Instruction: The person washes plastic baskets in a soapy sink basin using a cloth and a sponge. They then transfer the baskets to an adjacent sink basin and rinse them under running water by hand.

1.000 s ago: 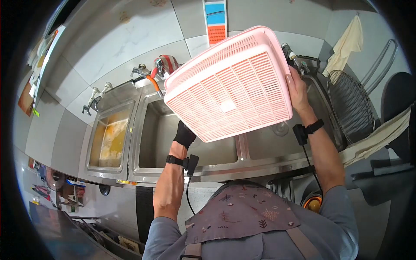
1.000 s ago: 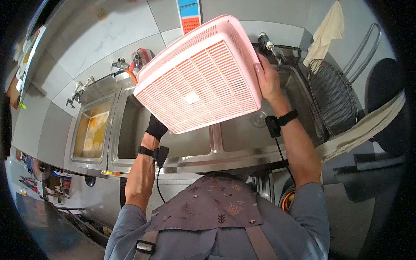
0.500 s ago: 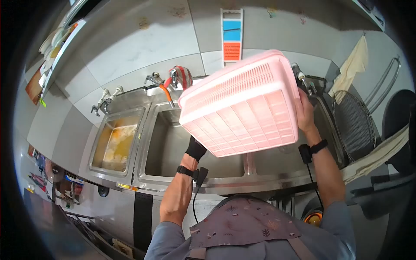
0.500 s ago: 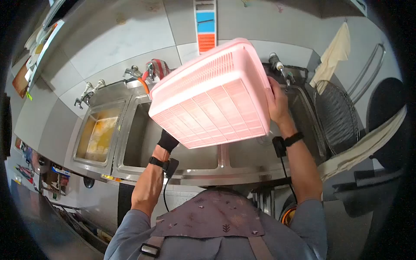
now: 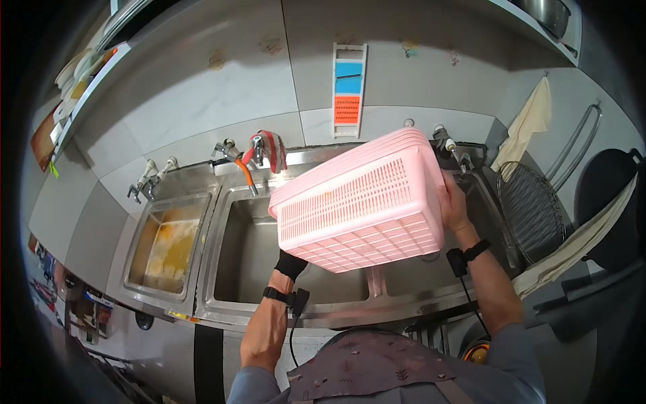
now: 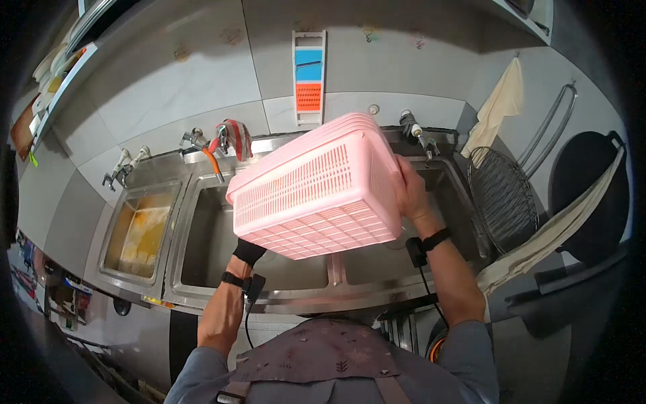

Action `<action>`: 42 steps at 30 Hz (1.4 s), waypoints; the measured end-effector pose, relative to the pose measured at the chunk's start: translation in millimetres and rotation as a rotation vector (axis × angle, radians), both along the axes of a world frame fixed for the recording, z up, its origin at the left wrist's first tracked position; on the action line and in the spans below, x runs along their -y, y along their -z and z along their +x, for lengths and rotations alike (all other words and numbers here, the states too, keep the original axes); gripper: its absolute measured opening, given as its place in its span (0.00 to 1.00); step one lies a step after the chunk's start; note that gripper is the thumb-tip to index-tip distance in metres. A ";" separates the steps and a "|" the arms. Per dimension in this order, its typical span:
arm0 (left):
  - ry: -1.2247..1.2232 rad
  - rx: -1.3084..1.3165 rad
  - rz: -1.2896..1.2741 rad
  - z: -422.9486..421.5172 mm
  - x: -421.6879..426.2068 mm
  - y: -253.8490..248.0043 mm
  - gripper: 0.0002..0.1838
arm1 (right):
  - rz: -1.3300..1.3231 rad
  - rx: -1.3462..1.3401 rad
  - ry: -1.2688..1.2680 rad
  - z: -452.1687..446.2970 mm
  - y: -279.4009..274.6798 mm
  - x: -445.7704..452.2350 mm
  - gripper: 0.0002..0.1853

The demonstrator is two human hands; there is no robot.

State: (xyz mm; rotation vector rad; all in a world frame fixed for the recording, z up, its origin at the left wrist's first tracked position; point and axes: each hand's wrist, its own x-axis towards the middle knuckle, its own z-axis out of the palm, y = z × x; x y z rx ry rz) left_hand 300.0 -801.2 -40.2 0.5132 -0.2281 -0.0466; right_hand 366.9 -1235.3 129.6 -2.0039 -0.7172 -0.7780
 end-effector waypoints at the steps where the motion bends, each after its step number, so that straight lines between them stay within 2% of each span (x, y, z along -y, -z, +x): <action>1: 0.010 0.008 -0.001 0.2 -0.9 0.8 0.24 | 0.005 0.012 -0.001 -1.0 -0.1 -0.3 0.24; 6: 0.081 0.057 -0.034 -1.2 -5.7 7.2 0.24 | -0.015 -0.050 0.005 -8.6 -3.0 -2.2 0.23; 8: 0.053 -0.014 -0.054 -2.1 -5.1 10.3 0.24 | -0.015 -0.038 -0.001 -9.7 -4.7 -4.2 0.23; 13: -0.075 0.046 0.238 -3.4 -1.0 20.3 0.24 | -0.035 -0.080 0.023 -15.9 -5.0 -7.1 0.24; 18: -0.090 0.048 0.331 2.2 -6.2 27.0 0.25 | -0.008 -0.100 0.027 -15.4 3.0 -5.4 0.27; 21: -0.136 0.058 0.500 -3.5 -10.4 25.6 0.25 | -0.002 -0.101 0.028 -13.8 5.0 -5.7 0.29; 25: -0.086 0.000 0.320 3.1 -12.0 35.9 0.27 | -0.025 -0.101 0.050 -10.4 5.1 -8.1 0.32; 28: -0.156 0.027 0.460 -8.2 -13.2 29.2 0.28 | -0.049 -0.137 0.063 -5.7 9.0 -9.4 0.32; 30: -0.164 -0.014 0.402 -13.3 -14.9 27.9 0.29 | -0.059 -0.131 0.053 -2.4 12.9 -10.4 0.32; 32: -0.203 0.042 0.612 -18.1 -16.6 26.5 0.31 | -0.070 -0.122 0.044 -1.0 12.5 -13.6 0.32; 35: -0.286 0.051 0.719 -25.4 -15.3 27.5 0.28 | -0.079 -0.118 0.007 -2.4 8.6 -19.1 0.30; 36: -0.296 0.043 0.712 -26.7 -15.1 29.0 0.28 | -0.094 -0.134 0.001 -0.9 9.6 -16.9 0.29; 37: -0.223 0.003 0.522 -26.4 -15.2 29.8 0.29 | -0.109 -0.148 -0.004 0.5 10.1 -15.7 0.28; 42: -0.197 -0.042 0.400 -48.7 -14.6 33.9 0.31 | -0.061 -0.135 -0.059 -2.6 10.5 -23.2 0.27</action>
